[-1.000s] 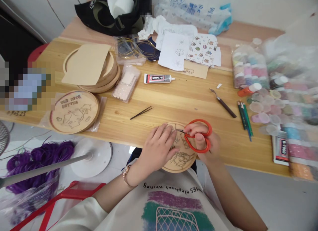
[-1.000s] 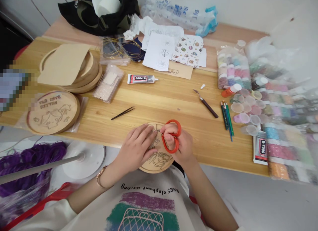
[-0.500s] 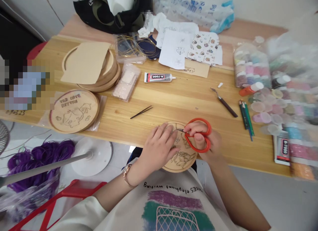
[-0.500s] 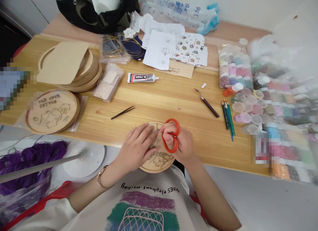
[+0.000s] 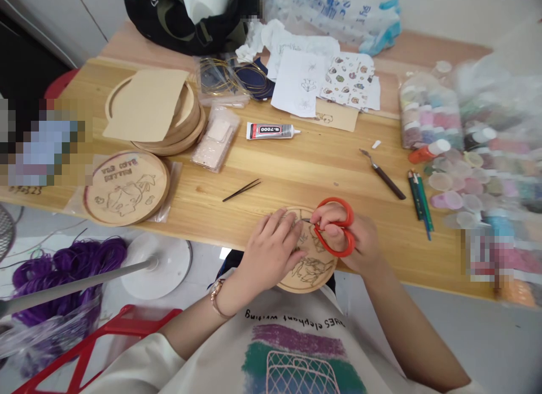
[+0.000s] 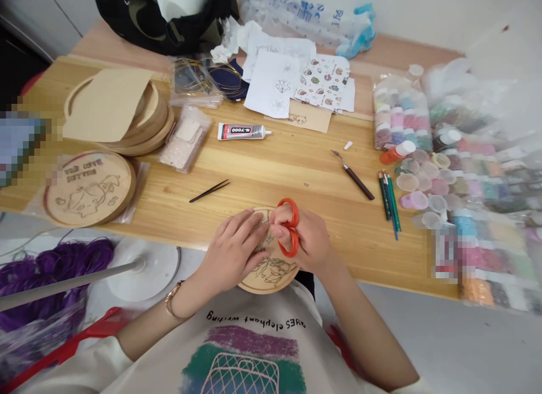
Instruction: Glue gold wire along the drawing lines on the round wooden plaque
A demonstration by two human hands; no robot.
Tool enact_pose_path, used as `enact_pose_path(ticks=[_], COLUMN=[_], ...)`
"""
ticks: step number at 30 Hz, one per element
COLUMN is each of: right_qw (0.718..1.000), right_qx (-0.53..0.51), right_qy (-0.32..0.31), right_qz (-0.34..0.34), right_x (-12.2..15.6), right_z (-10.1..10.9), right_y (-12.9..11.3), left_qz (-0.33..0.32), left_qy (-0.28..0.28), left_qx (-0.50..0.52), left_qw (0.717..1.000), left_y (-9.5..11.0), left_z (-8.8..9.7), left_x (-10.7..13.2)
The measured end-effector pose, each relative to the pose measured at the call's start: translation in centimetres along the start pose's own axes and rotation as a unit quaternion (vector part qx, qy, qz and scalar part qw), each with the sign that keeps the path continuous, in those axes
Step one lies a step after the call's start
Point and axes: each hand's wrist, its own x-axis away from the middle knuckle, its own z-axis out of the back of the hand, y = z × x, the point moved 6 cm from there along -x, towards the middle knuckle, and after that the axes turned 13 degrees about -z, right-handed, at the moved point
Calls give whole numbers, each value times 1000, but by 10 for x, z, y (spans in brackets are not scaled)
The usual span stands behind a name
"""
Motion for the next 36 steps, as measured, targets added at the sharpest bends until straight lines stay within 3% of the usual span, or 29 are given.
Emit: enact_pose_path(ticks=[12, 25, 36], right_qw=[1000, 987, 989], right_qx=[8, 83, 51], right_qy=[-20, 136, 137], right_qz=[-8, -29, -29], right_x=[-8, -3, -2], right_z=[-5, -11, -10], right_y=[-1, 4, 7], left_qz=[17, 16, 20], left_qy=[-6, 4, -2], left_qx=[22, 10, 21], left_qw=[1000, 1000, 1000], left_y=[-2, -1, -1], left_z=[-1, 0, -1], left_x=[-1, -1, 0])
